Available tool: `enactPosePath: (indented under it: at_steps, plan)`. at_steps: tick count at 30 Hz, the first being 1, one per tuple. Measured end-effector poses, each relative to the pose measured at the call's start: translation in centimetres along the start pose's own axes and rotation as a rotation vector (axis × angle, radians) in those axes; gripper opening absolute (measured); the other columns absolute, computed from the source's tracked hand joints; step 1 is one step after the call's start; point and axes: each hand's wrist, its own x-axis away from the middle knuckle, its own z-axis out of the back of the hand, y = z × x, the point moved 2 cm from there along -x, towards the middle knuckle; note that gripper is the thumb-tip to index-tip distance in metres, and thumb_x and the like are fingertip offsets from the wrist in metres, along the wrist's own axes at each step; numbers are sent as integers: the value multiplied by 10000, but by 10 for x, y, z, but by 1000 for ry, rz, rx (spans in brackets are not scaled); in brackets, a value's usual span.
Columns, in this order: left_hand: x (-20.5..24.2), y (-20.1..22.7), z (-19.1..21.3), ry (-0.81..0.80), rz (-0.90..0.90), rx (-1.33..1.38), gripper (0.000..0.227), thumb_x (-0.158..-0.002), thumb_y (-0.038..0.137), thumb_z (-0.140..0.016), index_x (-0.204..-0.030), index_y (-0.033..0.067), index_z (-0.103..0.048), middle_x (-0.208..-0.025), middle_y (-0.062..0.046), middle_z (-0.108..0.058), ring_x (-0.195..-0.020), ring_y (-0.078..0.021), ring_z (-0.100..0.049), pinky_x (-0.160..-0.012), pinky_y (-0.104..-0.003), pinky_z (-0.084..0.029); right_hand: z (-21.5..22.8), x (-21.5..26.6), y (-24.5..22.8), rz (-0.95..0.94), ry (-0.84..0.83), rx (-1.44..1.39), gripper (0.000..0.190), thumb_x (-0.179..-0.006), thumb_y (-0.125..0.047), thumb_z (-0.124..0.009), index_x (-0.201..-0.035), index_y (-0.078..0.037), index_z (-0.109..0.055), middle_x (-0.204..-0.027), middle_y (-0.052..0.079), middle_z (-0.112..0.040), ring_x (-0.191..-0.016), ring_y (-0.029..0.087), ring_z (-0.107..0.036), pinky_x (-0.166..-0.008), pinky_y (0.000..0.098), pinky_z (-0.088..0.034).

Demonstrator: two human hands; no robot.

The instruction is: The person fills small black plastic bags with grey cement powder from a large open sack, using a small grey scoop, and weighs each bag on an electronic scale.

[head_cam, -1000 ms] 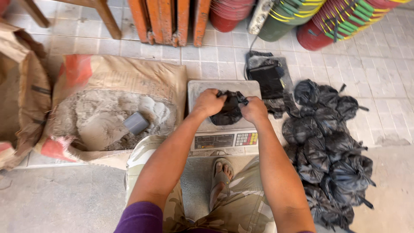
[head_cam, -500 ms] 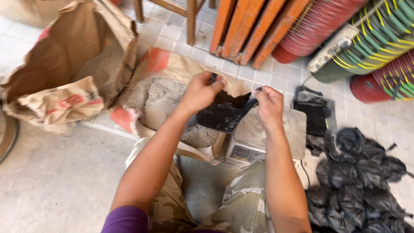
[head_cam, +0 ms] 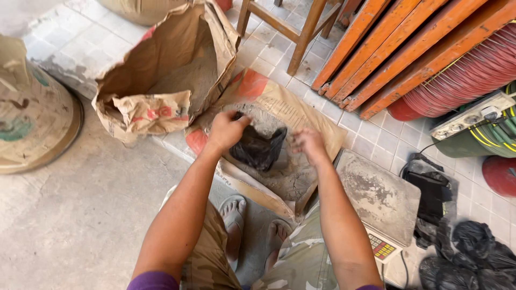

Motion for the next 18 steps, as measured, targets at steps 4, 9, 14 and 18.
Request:
enactPosePath:
  at_steps: [4,9,14,18]
  plan:
    - [-24,-36,-3,179,83,157,222,-722,295,-640,-750,78,-675,-557,-39,-552,-577,-128,-598,-540,-259,-475,-9,-5,45,-90,-295,1241,810,-606,-104,-717,-1344,-71,-385,-1200,244,-524,-1119,390,-508,-914,468,-451]
    - [-24,-39,3,184,92,213,219,-719,295,-635,-742,80,-664,-557,-25,-570,-573,-112,-616,-529,-250,-496,-29,-15,63,-8,-253,1335,599,-711,-380,-657,-1212,-78,-527,-1127,204,-574,-1127,389,-500,-964,468,-386]
    - [-8,-24,7,118,12,304,213,-761,207,-602,-847,17,-646,-613,-83,-578,-585,-158,-621,-577,-273,-489,-18,-36,106,-85,-199,1233,760,-642,-510,-694,-1247,-90,-509,-1183,178,-563,-1154,343,-496,-970,429,-412]
    - [-16,-25,-16,100,42,527,372,-697,160,-660,-1014,-30,-617,-785,-104,-568,-642,-175,-636,-656,-291,-514,-31,-10,81,-84,-104,1216,702,-654,-373,-669,-1235,-33,-470,-1131,224,-553,-1120,379,-506,-944,446,-430]
